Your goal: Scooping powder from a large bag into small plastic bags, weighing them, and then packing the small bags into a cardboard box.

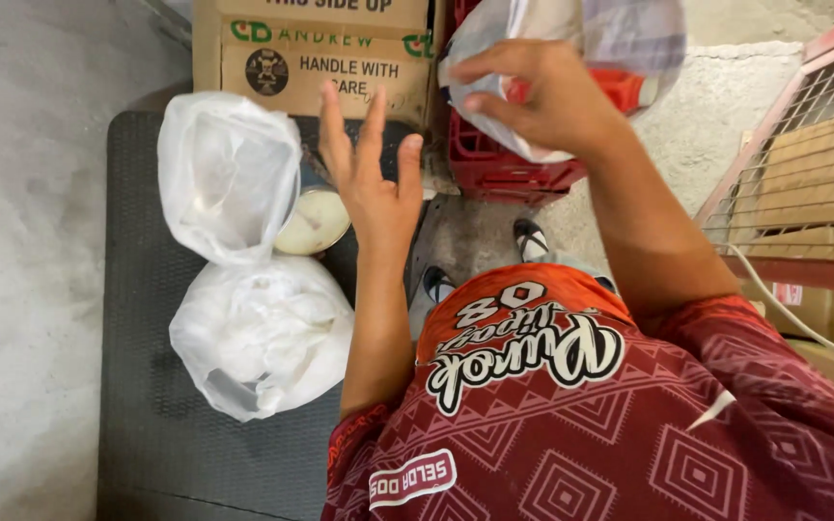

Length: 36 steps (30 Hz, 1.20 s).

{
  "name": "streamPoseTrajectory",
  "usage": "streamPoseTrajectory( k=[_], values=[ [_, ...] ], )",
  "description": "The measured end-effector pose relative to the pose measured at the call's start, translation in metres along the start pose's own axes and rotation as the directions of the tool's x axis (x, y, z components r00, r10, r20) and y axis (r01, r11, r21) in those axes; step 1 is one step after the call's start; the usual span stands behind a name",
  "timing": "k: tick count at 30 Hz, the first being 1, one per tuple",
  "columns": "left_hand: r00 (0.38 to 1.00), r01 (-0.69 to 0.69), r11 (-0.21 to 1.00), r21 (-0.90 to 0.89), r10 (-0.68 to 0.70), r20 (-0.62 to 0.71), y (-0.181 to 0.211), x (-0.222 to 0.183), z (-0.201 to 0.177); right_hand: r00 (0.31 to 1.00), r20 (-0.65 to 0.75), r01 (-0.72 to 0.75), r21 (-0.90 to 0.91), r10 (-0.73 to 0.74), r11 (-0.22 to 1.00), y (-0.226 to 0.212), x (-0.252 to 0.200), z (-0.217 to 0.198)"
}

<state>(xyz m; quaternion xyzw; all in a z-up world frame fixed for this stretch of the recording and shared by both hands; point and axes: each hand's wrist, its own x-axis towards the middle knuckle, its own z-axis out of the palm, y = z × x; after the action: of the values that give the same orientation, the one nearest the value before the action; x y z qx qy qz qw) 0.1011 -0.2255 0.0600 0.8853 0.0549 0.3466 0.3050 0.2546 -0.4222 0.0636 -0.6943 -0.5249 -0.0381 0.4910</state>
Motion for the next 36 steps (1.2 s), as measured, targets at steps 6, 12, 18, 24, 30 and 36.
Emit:
streamPoseTrajectory(
  k=[6,12,18,24,30,36],
  values=[
    [0.994,0.062,0.992,-0.107,-0.052,0.101,-0.001,0.003,0.093,0.962,-0.044,-0.242,-0.592,0.270,0.769,0.107,-0.072,-0.025],
    [0.986,0.125,0.991,-0.044,-0.119,0.120,-0.005,-0.008,0.148,0.803,0.166,-0.353,-0.642,0.573,0.681,0.179,-0.111,0.005],
    [0.961,0.228,0.970,0.081,-0.237,0.139,-0.031,-0.021,0.168,0.932,-0.073,-0.338,-0.530,0.355,0.778,0.166,-0.083,-0.031],
    [0.964,0.196,0.970,0.143,-0.217,0.153,-0.046,-0.006,0.169,0.813,-0.460,-0.581,-0.609,0.357,0.540,0.171,-0.072,-0.090],
    [0.942,0.203,0.972,0.123,-0.228,0.246,-0.064,0.015,0.172,0.724,-0.328,-0.635,-0.660,0.607,0.401,0.260,-0.098,-0.077],
    [0.907,0.342,0.933,0.109,-0.358,0.222,-0.106,0.009,0.152,0.925,-0.163,-0.373,-0.564,0.344,0.737,0.130,0.023,0.035]
  ],
)
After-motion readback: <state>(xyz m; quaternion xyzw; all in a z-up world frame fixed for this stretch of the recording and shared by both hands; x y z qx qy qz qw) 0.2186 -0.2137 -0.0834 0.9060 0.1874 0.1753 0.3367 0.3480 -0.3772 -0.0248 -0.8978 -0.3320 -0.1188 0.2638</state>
